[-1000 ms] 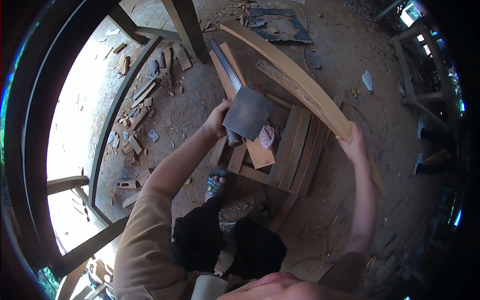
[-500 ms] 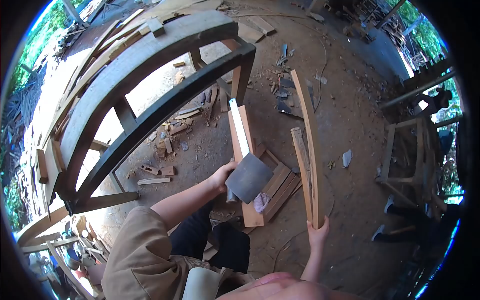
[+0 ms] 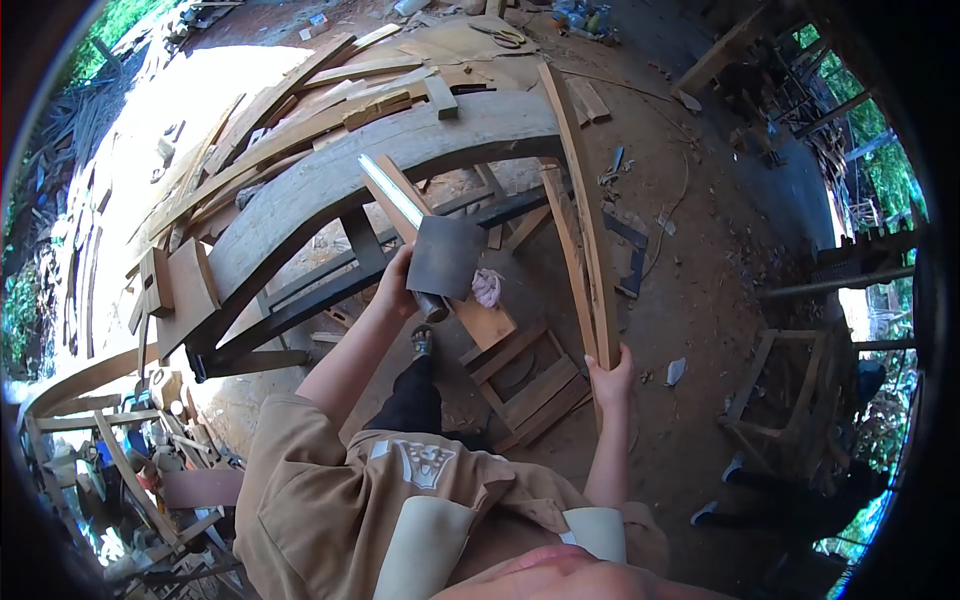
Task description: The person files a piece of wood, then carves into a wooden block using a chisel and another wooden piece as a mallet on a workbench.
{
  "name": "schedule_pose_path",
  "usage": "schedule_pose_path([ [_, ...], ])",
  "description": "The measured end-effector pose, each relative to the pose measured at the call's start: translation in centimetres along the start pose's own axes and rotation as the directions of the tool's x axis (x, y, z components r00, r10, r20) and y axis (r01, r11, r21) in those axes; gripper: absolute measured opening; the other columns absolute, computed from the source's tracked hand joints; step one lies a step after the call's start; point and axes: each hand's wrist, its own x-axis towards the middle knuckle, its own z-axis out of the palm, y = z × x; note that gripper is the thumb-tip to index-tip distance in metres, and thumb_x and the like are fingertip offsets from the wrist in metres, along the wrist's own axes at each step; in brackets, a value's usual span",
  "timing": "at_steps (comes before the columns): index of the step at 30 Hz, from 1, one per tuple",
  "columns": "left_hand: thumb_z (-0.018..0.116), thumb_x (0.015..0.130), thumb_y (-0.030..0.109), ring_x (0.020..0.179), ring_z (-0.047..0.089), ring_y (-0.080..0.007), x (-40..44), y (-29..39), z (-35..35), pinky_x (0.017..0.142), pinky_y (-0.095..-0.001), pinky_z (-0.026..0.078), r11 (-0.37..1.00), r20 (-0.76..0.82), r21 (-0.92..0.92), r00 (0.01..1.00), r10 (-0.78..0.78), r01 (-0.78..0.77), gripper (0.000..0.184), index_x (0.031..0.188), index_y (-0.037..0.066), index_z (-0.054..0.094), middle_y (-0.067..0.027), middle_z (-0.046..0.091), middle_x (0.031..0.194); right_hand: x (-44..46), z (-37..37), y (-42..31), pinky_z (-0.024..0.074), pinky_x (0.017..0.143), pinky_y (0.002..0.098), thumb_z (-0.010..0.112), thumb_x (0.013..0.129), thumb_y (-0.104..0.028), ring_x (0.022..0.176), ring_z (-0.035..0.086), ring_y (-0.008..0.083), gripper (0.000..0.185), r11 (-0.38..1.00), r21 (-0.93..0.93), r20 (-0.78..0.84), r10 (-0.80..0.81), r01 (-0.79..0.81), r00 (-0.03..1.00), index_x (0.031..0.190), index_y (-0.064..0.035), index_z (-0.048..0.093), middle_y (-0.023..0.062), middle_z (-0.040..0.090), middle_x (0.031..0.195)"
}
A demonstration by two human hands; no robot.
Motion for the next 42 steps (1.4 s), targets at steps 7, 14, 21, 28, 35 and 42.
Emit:
schedule_pose_path([
  [7,0.053,0.081,0.032,0.094,0.056,-0.021,6.1,12.7,-2.2,0.081,-0.0359,0.046,0.989,-0.035,0.078,0.991,0.13,-0.127,0.042,0.109,0.001,0.05,-0.0107,0.057,0.103,14.9,10.8,-13.1,0.0446,0.08,0.0379,0.075,0.062,-0.02,0.093,0.056,0.0312,0.051,0.98,0.039,0.162,-0.201,0.198,0.966,0.103,-0.0006,0.051,0.0176,0.058,0.098],
  [14,0.055,0.08,0.033,0.092,0.056,-0.022,12.4,20.1,-4.2,0.084,-0.0366,0.045,0.998,-0.042,-0.047,0.998,0.037,-0.039,0.039,0.105,0.003,0.054,-0.01,0.059,0.1,28.0,19.4,-25.6,0.0466,0.077,0.0379,0.076,0.061,-0.027,0.09,0.058,0.0318,0.051,0.932,-0.129,0.182,-0.314,0.339,0.932,0.098,0.0007,0.054,0.0187,0.06,0.094],
  [21,0.055,0.081,0.029,0.086,0.057,-0.0183,20.8,23.6,-6.2,0.079,-0.0325,0.046,0.985,-0.093,0.046,0.981,0.168,-0.164,0.03,0.099,0.004,0.055,-0.0076,0.059,0.094,34.1,25.6,-30.0,0.0466,0.078,0.0395,0.074,0.061,-0.029,0.091,0.058,0.0337,0.049,0.888,-0.359,0.181,-0.238,0.289,0.954,0.094,0.0003,0.054,0.02,0.06,0.095],
  [28,0.061,0.076,0.028,0.069,0.059,-0.0166,26.1,23.2,-3.2,0.062,-0.0312,0.051,0.969,-0.114,0.22,0.983,0.144,-0.117,0.028,0.09,0.004,0.058,-0.0046,0.06,0.08,34.1,27.1,-30.5,0.0457,0.082,0.0408,0.073,0.063,-0.032,0.096,0.056,0.0333,0.053,0.87,-0.444,0.182,-0.145,0.213,0.972,0.1,-0.001,0.052,0.0187,0.059,0.1],
  [35,0.075,0.062,0.037,0.051,0.055,-0.0151,26.5,23.2,-1.9,0.049,-0.0285,0.049,0.724,-0.41,0.689,0.84,0.354,0.031,0.044,0.078,0.0,0.058,-0.0076,0.057,0.071,32.9,26.3,-29.7,0.0425,0.084,0.0445,0.068,0.069,-0.03,0.107,0.046,0.0294,0.05,0.765,-0.535,0.257,-0.257,0.358,0.932,0.108,-0.0097,0.044,0.0119,0.049,0.11],
  [42,0.076,0.049,0.057,0.067,0.062,-0.0256,26.7,22.7,-1.5,0.058,-0.0323,0.049,0.266,-0.375,0.927,0.681,0.629,0.264,0.072,0.076,-0.008,0.06,-0.017,0.062,0.077,31.6,25.7,-29.3,0.0389,0.086,0.0468,0.065,0.073,-0.029,0.11,0.045,0.0276,0.054,0.715,-0.572,0.253,-0.312,0.402,0.916,0.119,-0.0116,0.041,0.0102,0.047,0.115],
])
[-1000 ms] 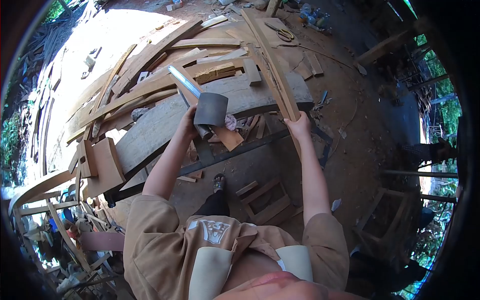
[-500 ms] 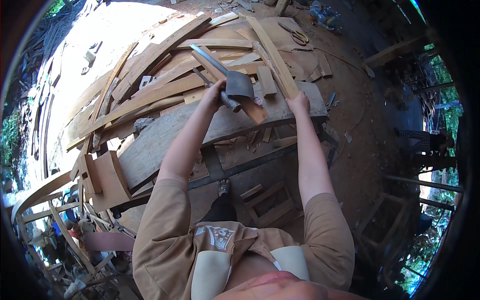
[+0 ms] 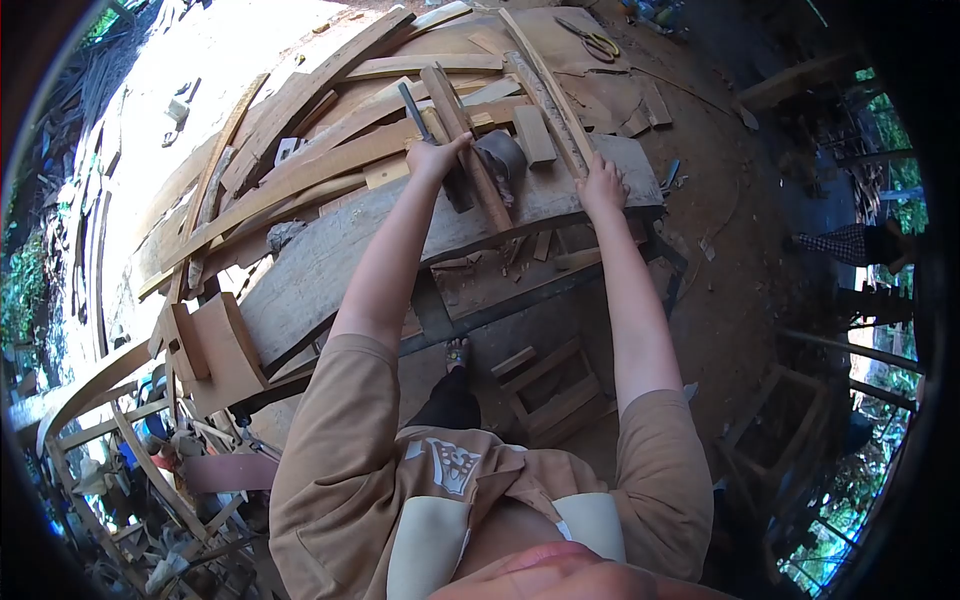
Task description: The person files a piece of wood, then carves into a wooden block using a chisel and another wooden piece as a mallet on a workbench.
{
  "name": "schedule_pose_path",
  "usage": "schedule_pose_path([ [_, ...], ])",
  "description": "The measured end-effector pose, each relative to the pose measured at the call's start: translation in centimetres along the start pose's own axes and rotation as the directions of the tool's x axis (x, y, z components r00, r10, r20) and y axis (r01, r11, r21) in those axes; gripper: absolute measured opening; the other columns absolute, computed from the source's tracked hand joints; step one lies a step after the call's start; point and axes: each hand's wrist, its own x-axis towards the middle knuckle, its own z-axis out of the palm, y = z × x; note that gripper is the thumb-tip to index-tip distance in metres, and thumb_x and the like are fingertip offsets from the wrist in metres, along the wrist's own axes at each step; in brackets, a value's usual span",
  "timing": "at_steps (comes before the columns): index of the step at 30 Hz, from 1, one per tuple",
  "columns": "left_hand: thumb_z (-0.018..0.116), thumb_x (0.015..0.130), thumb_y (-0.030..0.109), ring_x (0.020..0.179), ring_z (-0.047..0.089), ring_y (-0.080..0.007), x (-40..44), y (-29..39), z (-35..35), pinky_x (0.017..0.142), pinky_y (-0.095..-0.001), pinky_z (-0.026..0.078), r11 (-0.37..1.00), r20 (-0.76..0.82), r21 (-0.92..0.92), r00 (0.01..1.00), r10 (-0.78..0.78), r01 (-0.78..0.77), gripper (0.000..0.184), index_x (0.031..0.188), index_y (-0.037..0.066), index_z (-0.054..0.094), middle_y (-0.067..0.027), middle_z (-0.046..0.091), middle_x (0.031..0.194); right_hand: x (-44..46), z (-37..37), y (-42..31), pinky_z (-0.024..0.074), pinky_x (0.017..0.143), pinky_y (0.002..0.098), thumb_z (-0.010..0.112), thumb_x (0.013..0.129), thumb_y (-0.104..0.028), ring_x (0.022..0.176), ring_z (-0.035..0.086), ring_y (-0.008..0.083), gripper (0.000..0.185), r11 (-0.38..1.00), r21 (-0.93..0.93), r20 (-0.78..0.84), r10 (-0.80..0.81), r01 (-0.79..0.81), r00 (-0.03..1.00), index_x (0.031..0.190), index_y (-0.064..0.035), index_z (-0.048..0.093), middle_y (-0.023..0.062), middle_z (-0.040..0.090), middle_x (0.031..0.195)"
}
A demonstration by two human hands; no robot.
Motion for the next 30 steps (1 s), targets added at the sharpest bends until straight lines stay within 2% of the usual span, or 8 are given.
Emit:
schedule_pose_path([
  [2,0.074,0.051,0.058,0.077,0.063,-0.029,0.1,-0.2,-0.2,0.065,-0.0342,0.048,0.999,0.024,0.045,1.0,0.014,-0.015,0.076,0.08,-0.011,0.06,-0.0218,0.062,0.081,-1.1,-0.2,-0.1,0.0364,0.087,0.0468,0.063,0.074,-0.028,0.111,0.044,0.0267,0.059,0.994,-0.067,-0.141,-0.097,0.088,0.985,0.125,-0.0124,0.037,0.0099,0.045,0.119],
  [6,0.073,0.055,0.055,0.074,0.062,-0.0283,0.0,-2.1,-0.5,0.066,-0.0336,0.048,0.993,0.009,0.066,0.996,0.093,-0.093,0.069,0.078,-0.009,0.06,-0.0205,0.062,0.079,-3.4,-0.7,-1.9,0.0353,0.089,0.0454,0.062,0.075,-0.028,0.113,0.042,0.0266,0.055,0.969,-0.006,-0.218,-0.244,0.249,0.945,0.123,-0.0116,0.04,0.0096,0.044,0.123],
  [9,0.073,0.063,0.039,0.08,0.061,-0.0306,-0.5,-3.0,-1.4,0.071,-0.0366,0.048,0.994,0.071,-0.096,0.996,0.051,-0.044,0.051,0.088,-0.004,0.059,-0.0203,0.062,0.086,-4.5,0.5,-3.8,0.0355,0.089,0.0441,0.06,0.076,-0.027,0.114,0.042,0.0262,0.046,0.842,0.17,-0.345,-0.435,0.511,0.832,0.117,-0.0098,0.047,0.0099,0.047,0.12],
  [14,0.066,0.069,0.032,0.08,0.06,-0.0327,-1.4,-4.8,-1.6,0.074,-0.0379,0.046,0.991,0.007,-0.029,0.991,0.133,-0.132,0.036,0.083,-0.001,0.062,-0.0198,0.062,0.083,-6.3,0.6,-7.3,0.0364,0.088,0.0463,0.058,0.078,-0.022,0.112,0.044,0.0247,0.039,0.786,0.299,-0.293,-0.465,0.542,0.836,0.114,-0.0105,0.05,0.0083,0.049,0.117],
  [16,0.062,0.073,0.031,0.074,0.062,-0.0282,-2.0,-5.4,-2.1,0.068,-0.0358,0.046,0.982,-0.047,-0.022,0.981,0.186,-0.188,0.033,0.082,-0.001,0.063,-0.0184,0.063,0.079,-6.0,1.6,-7.9,0.0392,0.086,0.0455,0.057,0.078,-0.018,0.107,0.048,0.0266,0.033,0.844,0.286,-0.204,-0.409,0.454,0.889,0.11,-0.0101,0.053,0.0103,0.052,0.112],
  [22,0.062,0.073,0.027,0.084,0.06,-0.0335,-3.3,-6.8,-3.4,0.074,-0.0359,0.046,0.96,0.007,0.088,0.964,0.267,-0.267,0.038,0.094,-0.004,0.061,-0.0214,0.062,0.088,-5.7,0.4,-8.4,0.0438,0.079,0.0424,0.056,0.077,-0.016,0.098,0.052,0.0306,0.024,0.901,0.325,-0.031,-0.295,0.289,0.955,0.1,-0.0078,0.055,0.0132,0.055,0.101],
  [24,0.063,0.072,0.027,0.087,0.059,-0.0339,-4.2,-6.8,-3.7,0.077,-0.0358,0.046,0.945,0.131,0.088,0.944,0.303,-0.315,0.041,0.099,-0.004,0.059,-0.023,0.061,0.092,-5.6,0.4,-8.5,0.0437,0.079,0.0427,0.056,0.077,-0.016,0.097,0.052,0.0306,0.023,0.906,0.299,-0.031,-0.303,0.298,0.952,0.098,-0.0078,0.055,0.013,0.055,0.1],
  [30,0.064,0.071,0.024,0.095,0.056,-0.0357,-5.9,-7.9,-4.0,0.085,-0.038,0.043,0.915,0.1,0.127,0.922,0.373,-0.384,0.045,0.105,-0.005,0.056,-0.0242,0.059,0.097,-4.7,0.2,-8.9,0.0437,0.078,0.0431,0.058,0.076,-0.018,0.091,0.054,0.0308,0.025,0.863,0.283,-0.19,-0.378,0.419,0.906,0.099,-0.0076,0.056,0.0126,0.056,0.096],
])
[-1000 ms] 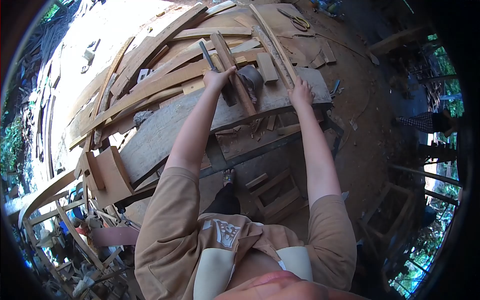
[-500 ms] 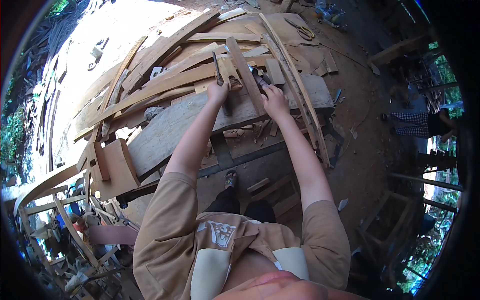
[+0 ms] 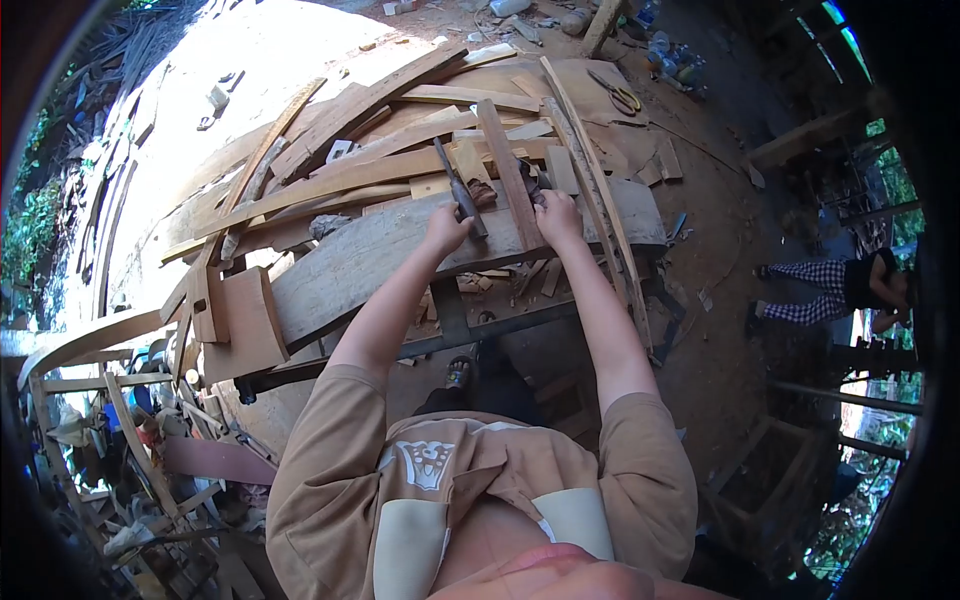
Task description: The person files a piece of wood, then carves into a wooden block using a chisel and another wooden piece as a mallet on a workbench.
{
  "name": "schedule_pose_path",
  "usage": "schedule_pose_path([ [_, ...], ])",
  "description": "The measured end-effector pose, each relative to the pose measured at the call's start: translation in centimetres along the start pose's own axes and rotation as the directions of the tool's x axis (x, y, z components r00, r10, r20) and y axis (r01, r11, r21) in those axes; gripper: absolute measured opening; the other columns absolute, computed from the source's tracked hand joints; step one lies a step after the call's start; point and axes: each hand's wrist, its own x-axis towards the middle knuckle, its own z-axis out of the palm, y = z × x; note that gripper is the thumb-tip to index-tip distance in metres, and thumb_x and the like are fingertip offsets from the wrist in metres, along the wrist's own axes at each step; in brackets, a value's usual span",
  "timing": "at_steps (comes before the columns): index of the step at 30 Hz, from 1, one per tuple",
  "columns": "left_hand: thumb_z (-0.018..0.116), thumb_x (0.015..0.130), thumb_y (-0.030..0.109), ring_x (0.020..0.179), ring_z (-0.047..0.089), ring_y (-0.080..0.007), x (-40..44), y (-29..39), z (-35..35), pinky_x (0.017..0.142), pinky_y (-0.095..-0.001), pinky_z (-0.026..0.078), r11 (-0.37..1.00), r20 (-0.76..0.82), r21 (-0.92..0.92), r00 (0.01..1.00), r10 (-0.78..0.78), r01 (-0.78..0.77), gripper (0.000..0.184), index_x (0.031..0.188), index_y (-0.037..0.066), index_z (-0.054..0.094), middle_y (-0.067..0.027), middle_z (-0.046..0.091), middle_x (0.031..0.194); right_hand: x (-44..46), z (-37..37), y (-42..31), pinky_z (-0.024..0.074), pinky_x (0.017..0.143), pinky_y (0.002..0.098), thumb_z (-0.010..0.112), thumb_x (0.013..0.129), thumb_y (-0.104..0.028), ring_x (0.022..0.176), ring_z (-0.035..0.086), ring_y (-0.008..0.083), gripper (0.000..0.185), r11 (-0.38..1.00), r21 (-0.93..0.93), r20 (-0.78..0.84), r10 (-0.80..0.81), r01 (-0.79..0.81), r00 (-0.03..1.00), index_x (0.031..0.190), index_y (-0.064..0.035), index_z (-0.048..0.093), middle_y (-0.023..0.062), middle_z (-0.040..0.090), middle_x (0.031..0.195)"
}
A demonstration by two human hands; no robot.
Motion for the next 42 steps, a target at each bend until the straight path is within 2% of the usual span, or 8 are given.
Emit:
schedule_pose_path([
  [12,0.064,0.072,0.04,0.118,0.039,-0.0336,-4.3,4.0,-0.5,0.092,-0.0375,0.039,0.956,0.143,0.292,0.988,-0.055,0.011,0.079,0.129,-0.003,0.031,-0.0224,0.038,0.128,4.0,1.8,-6.1,0.0466,0.07,0.0394,0.058,0.078,-0.021,0.081,0.058,0.0305,0.027,0.891,0.402,0.159,-0.295,0.211,0.942,0.101,-0.0064,0.055,0.0124,0.06,0.089],
  [18,0.064,0.071,0.035,0.115,0.042,-0.0317,-4.3,1.4,0.3,0.093,-0.0377,0.038,0.949,0.094,0.312,0.993,-0.069,0.036,0.076,0.13,0.0,0.031,-0.0191,0.035,0.132,3.6,3.4,-9.9,0.0504,0.067,0.0406,0.061,0.074,-0.041,0.08,0.061,0.0324,0.059,0.975,0.008,0.482,-0.197,0.221,0.854,0.114,-0.0055,0.038,0.0167,0.061,0.086],
  [21,0.06,0.074,0.018,0.112,0.045,-0.0337,-4.0,0.2,-1.6,0.093,-0.0349,0.038,0.999,0.248,-0.031,0.968,0.048,-0.042,0.046,0.116,0.002,0.05,-0.0199,0.047,0.121,3.8,3.1,-9.8,0.0509,0.064,0.0398,0.063,0.073,-0.042,0.077,0.062,0.0305,0.076,0.968,0.027,0.517,-0.227,0.249,0.825,0.129,-0.0083,0.025,0.0171,0.061,0.087],
  [28,0.055,0.085,0.012,0.083,0.061,-0.0159,-2.9,-0.7,-5.7,0.076,-0.027,0.048,0.93,-0.157,-0.356,0.975,-0.157,0.093,0.022,0.101,-0.001,0.06,-0.0116,0.064,0.091,3.9,6.7,-6.9,0.0503,0.064,0.0354,0.06,0.074,-0.025,0.074,0.061,0.0234,0.075,0.948,0.307,0.545,-0.247,0.083,0.802,0.135,-0.0112,0.02,0.0142,0.061,0.085],
  [30,0.051,0.087,0.011,0.078,0.061,-0.0141,-2.1,-1.1,-7.4,0.072,-0.0252,0.048,0.867,-0.321,-0.496,0.916,-0.239,0.053,0.021,0.097,-0.005,0.059,-0.0102,0.063,0.086,3.8,6.7,-5.4,0.0501,0.064,0.034,0.055,0.076,-0.019,0.072,0.06,0.0209,0.068,0.857,0.512,0.513,-0.246,-0.063,0.822,0.135,-0.0112,0.023,0.0124,0.06,0.086],
  [32,0.049,0.087,0.01,0.077,0.061,-0.0142,-1.2,-1.3,-8.0,0.072,-0.0253,0.048,0.792,-0.353,-0.61,0.889,-0.293,0.019,0.02,0.095,-0.005,0.059,-0.0095,0.063,0.083,3.9,0.5,-5.9,0.0492,0.06,0.0308,0.046,0.079,-0.015,0.071,0.057,0.0182,0.057,0.247,0.744,0.668,-0.261,-0.62,0.697,0.133,-0.0104,0.029,0.0133,0.057,0.088],
  [34,0.049,0.083,0.006,0.081,0.061,-0.0212,0.0,-1.4,-7.9,0.074,-0.0293,0.048,0.925,-0.401,-0.374,0.888,-0.226,0.067,0.018,0.096,-0.001,0.059,-0.0116,0.063,0.088,3.8,-4.0,-4.3,0.0489,0.057,0.0297,0.04,0.081,-0.014,0.073,0.058,0.0202,0.052,-0.04,0.677,0.653,-0.429,-0.735,0.624,0.132,-0.0109,0.03,0.0183,0.055,0.092],
  [42,0.056,0.075,0.011,0.128,0.025,-0.0292,6.4,4.1,-3.9,0.097,-0.0443,0.031,0.727,0.059,0.601,0.925,0.375,-0.333,0.047,0.12,0.019,0.047,-0.0124,0.028,0.137,1.0,-11.9,0.7,0.0498,0.077,0.0339,0.058,0.067,-0.058,0.094,0.058,0.0314,0.081,-0.327,0.791,0.281,-0.556,-0.517,0.782,0.128,-0.0138,0.03,0.0287,0.051,0.109],
])
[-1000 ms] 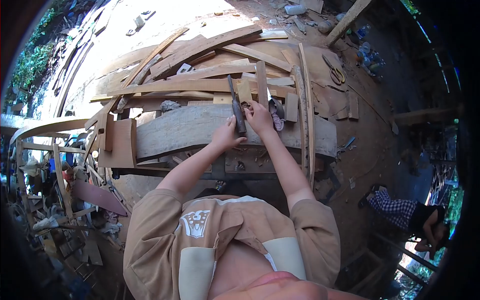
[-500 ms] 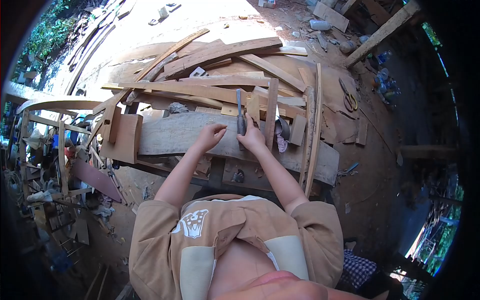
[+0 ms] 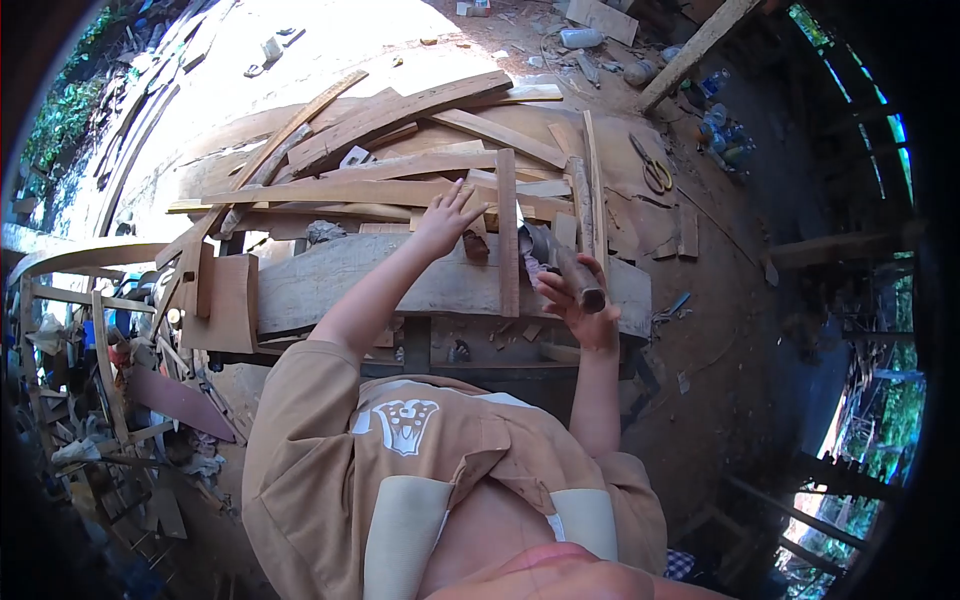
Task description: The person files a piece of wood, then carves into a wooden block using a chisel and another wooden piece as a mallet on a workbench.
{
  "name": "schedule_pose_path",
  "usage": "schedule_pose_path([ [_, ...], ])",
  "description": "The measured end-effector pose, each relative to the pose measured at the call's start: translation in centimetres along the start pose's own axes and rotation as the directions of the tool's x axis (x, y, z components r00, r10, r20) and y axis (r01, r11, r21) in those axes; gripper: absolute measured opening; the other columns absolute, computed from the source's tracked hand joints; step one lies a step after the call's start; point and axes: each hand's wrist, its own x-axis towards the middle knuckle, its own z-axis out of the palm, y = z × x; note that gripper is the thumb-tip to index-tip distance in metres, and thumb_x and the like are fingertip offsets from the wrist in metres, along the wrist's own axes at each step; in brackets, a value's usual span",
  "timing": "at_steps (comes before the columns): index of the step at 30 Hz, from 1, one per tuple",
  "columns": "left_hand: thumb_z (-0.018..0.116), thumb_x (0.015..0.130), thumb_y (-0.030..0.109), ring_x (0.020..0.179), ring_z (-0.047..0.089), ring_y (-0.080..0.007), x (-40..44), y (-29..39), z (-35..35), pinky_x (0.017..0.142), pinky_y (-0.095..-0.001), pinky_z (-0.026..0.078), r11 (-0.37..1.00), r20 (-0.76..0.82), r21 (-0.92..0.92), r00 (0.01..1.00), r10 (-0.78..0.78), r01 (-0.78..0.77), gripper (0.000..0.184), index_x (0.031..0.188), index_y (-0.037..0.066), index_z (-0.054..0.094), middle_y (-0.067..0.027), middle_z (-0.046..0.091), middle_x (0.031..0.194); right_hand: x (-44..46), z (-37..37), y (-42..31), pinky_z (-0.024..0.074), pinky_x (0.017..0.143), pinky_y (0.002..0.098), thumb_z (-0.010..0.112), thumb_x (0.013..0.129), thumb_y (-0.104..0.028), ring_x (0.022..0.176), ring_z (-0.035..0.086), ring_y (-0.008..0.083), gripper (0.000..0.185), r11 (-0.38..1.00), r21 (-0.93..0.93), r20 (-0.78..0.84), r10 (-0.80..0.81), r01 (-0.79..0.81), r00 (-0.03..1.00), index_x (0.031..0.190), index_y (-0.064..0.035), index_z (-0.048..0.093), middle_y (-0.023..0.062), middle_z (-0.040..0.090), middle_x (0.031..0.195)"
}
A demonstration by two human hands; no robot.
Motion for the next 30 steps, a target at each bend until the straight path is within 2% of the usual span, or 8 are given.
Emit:
schedule_pose_path([
  [3,0.056,0.076,0.021,0.128,0.024,-0.0295,2.3,0.5,1.9,0.097,-0.0503,0.029,0.941,0.156,0.182,0.954,0.258,-0.284,0.047,0.122,0.024,0.046,-0.0111,0.031,0.135,-1.0,0.7,-0.9,0.0504,0.077,0.0346,0.078,0.063,-0.022,0.093,0.059,0.0285,0.076,0.934,-0.343,-0.262,-0.195,0.098,0.945,0.12,-0.0134,0.027,0.0255,0.052,0.109],
  [7,0.061,0.072,0.02,0.123,0.033,-0.0277,3.6,1.1,0.5,0.097,-0.0486,0.031,0.926,0.393,0.226,0.898,0.198,-0.303,0.042,0.113,0.021,0.053,-0.0101,0.041,0.128,-1.8,-1.3,1.0,0.0537,0.07,0.0345,0.061,0.077,0.002,0.079,0.061,0.0226,0.046,0.784,-0.615,-0.526,-0.487,0.084,0.698,0.108,-0.0101,0.03,0.0137,0.053,0.091],
  [10,0.068,0.066,0.018,0.112,0.046,-0.025,1.7,-1.2,0.1,0.095,-0.0442,0.035,0.967,0.37,-0.25,0.918,0.142,-0.048,0.04,0.103,0.012,0.055,-0.0103,0.05,0.116,-3.5,0.1,1.1,0.0546,0.068,0.0345,0.06,0.079,0.0,0.078,0.061,0.0233,0.043,0.814,-0.58,-0.646,-0.463,0.003,0.607,0.108,-0.0087,0.03,0.0119,0.053,0.088],
  [12,0.07,0.065,0.016,0.102,0.053,-0.0227,0.0,-3.1,1.1,0.087,-0.0397,0.041,0.672,-0.024,-0.732,0.981,-0.192,0.114,0.04,0.1,0.006,0.055,-0.0105,0.055,0.108,-4.0,1.2,1.0,0.0547,0.066,0.0341,0.059,0.082,-0.008,0.077,0.062,0.0246,0.039,0.797,-0.604,-0.614,-0.468,0.003,0.636,0.108,-0.0076,0.03,0.0127,0.052,0.088],
  [14,0.072,0.069,0.02,0.099,0.052,-0.0192,-1.9,-4.3,0.9,0.083,-0.0344,0.044,0.073,0.216,-0.965,0.922,-0.322,0.252,0.048,0.108,0.004,0.049,-0.0074,0.057,0.102,-4.3,1.7,0.9,0.0548,0.064,0.0335,0.059,0.083,-0.02,0.075,0.063,0.0256,0.041,0.796,-0.598,-0.636,-0.405,-0.088,0.657,0.11,-0.007,0.03,0.0148,0.052,0.09],
  [19,0.068,0.074,0.026,0.105,0.049,-0.0237,-6.7,-5.7,-0.6,0.083,-0.0476,0.043,-0.566,0.377,-0.798,0.903,-0.207,0.204,0.059,0.121,0.012,0.035,-0.0077,0.046,0.117,-1.9,3.0,0.8,0.0528,0.061,0.0303,0.06,0.081,-0.034,0.064,0.063,0.0215,0.049,0.745,-0.657,-0.476,-0.287,-0.119,0.831,0.112,-0.0052,0.036,0.0123,0.062,0.072],
  [28,0.059,0.078,0.045,0.094,0.052,-0.0193,-12.3,-6.9,0.2,0.075,-0.0355,0.044,-0.523,0.448,-0.825,0.809,-0.379,0.212,0.05,0.114,0.011,0.05,-0.0087,0.051,0.112,3.8,7.7,2.5,0.0507,0.057,0.0264,0.06,0.08,-0.038,0.062,0.062,0.0159,0.052,0.519,-0.846,-0.209,-0.114,-0.121,0.971,0.113,-0.0021,0.041,0.0099,0.062,0.068],
  [30,0.06,0.077,0.044,0.077,0.057,-0.0175,-13.6,-8.5,1.5,0.068,-0.0287,0.045,0.003,0.367,-0.905,0.785,-0.5,0.425,0.042,0.096,0.007,0.062,-0.0064,0.062,0.09,4.4,8.3,3.0,0.0504,0.054,0.0252,0.059,0.08,-0.039,0.061,0.062,0.0154,0.055,0.558,-0.826,-0.173,-0.129,-0.073,0.977,0.114,0.0,0.041,0.0107,0.062,0.07],
])
